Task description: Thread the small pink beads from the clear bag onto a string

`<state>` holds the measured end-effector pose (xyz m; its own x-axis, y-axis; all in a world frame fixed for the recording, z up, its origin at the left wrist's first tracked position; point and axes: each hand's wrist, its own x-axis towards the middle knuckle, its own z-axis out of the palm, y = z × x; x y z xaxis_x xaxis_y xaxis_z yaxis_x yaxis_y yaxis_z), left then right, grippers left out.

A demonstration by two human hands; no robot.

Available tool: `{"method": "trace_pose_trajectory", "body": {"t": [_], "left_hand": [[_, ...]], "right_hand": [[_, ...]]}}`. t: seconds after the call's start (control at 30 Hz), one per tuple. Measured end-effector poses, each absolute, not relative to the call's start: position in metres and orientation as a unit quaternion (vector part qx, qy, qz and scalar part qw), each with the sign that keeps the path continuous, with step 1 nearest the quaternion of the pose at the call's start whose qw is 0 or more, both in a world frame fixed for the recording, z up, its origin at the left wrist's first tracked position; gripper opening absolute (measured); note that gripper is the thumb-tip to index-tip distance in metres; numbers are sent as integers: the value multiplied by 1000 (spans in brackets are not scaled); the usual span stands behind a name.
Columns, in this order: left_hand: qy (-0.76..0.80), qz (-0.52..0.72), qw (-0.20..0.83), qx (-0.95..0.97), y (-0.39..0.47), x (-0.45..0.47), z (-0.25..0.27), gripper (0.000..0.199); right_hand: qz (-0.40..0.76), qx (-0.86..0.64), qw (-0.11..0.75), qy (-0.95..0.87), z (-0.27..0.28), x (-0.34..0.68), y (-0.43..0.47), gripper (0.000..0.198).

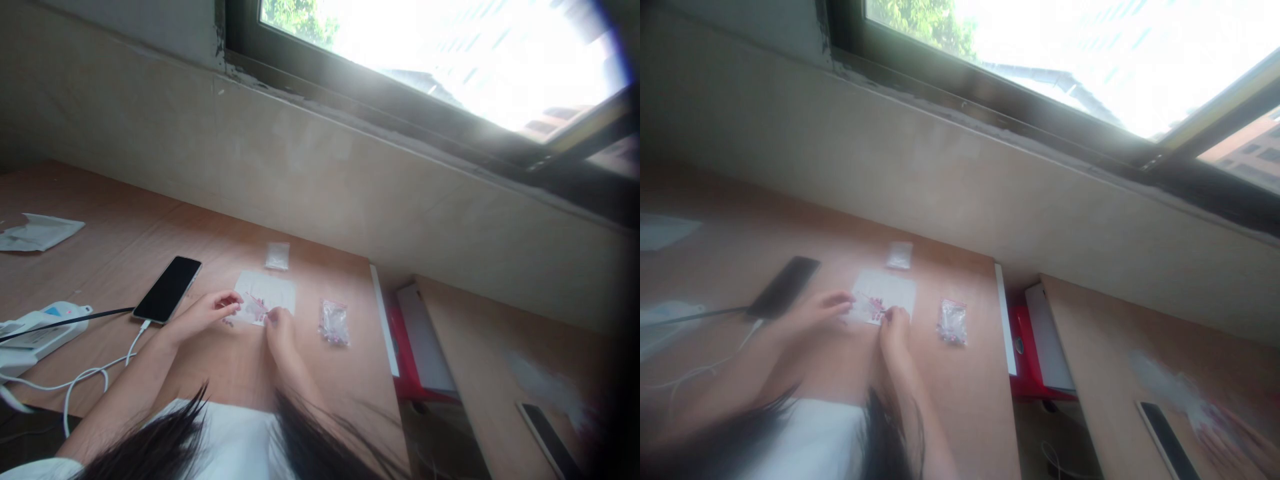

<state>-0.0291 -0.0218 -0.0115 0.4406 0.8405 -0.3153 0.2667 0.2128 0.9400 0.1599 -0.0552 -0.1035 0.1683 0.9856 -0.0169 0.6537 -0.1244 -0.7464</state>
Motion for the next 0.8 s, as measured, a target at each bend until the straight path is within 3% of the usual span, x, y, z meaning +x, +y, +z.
{"method": "trace_pose_trajectory", "body": {"t": [0.2,0.4,0.8], "left_hand": [[472,211,603,608,-22,-28,-6,27],[461,204,597,625,-19,-25,-6,26],[441,215,580,650,-16,-18,-2,26]], "right_hand": [[285,-702,324,-566,-92,164,-49,8],[422,-618,397,-531,-49,170,-40,15],[504,-566,313,-573,-33,167,-34,19]]}}
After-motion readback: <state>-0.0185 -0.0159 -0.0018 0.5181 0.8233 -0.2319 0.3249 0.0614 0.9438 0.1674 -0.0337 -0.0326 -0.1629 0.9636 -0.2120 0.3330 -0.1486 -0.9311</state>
